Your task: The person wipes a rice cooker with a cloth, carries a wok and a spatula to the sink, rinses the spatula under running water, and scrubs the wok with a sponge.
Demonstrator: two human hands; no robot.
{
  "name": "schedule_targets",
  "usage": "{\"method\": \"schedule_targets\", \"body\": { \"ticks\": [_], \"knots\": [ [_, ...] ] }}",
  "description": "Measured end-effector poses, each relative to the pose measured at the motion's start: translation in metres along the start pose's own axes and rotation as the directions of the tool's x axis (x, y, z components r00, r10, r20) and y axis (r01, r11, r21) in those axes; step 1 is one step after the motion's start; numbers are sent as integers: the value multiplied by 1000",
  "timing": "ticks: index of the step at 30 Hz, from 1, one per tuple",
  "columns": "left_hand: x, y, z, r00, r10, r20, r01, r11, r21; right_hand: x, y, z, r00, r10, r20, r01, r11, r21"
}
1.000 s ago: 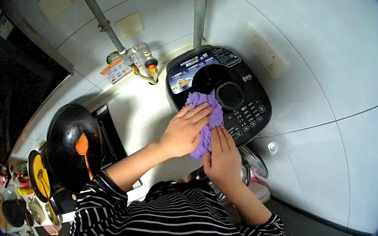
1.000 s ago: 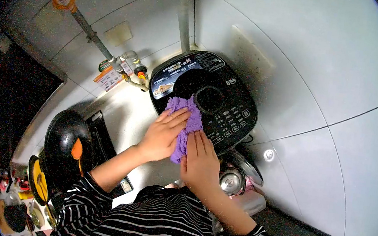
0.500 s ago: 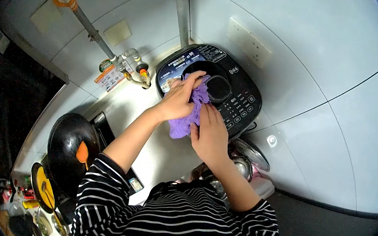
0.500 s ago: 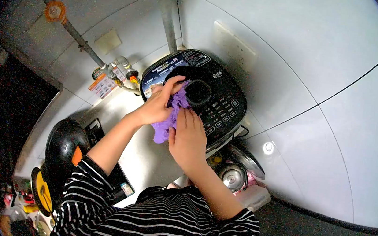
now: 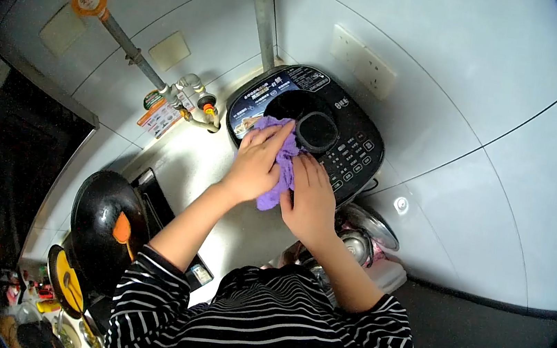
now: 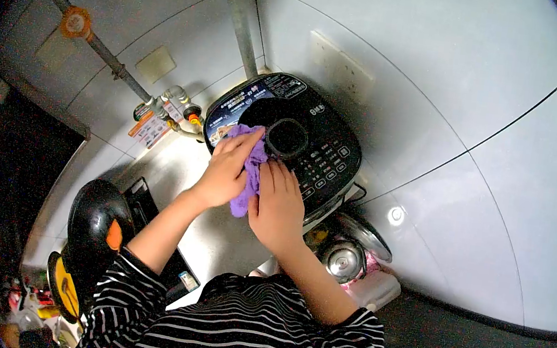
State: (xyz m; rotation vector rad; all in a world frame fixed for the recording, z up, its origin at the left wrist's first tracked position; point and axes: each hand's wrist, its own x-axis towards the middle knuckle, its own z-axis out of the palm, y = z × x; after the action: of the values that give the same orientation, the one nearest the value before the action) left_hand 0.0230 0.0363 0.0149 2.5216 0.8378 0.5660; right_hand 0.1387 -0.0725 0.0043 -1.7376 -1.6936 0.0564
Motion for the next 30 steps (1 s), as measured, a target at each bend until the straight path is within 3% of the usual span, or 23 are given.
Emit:
{"method": "schedule_targets", "body": {
  "ticks": [4,8,13,16,21,26,30],
  "knots": [
    [-24,13,4,999,33,-15,-33,999,-20,-15,4,-15,996,15,94,-20,998,54],
    [-39,47,14,992,125,19,-124,991,-52,-32,26,-45,985,44,168,-44,999,-4],
    [-9,78,42,983,185,-1,-185,983,-12,-25,64,-65,991,107,76,-94,983,-159],
    [19,87,69,985,169,-43,-164,981,107,-9,94,-66,983,183,15,-181,977,-114],
    [48,93,93,986,136,-96,-119,980,158,12,128,-61,961,276,-28,-275,961,41],
    [12,87,60,981,196,11,-196,973,121,-25,103,-43,967,157,-203,-145,987,71],
    [-43,70,43,984,158,87,-170,974,147,-63,50,-32,984,153,-93,-149,987,56]
  ]
}}
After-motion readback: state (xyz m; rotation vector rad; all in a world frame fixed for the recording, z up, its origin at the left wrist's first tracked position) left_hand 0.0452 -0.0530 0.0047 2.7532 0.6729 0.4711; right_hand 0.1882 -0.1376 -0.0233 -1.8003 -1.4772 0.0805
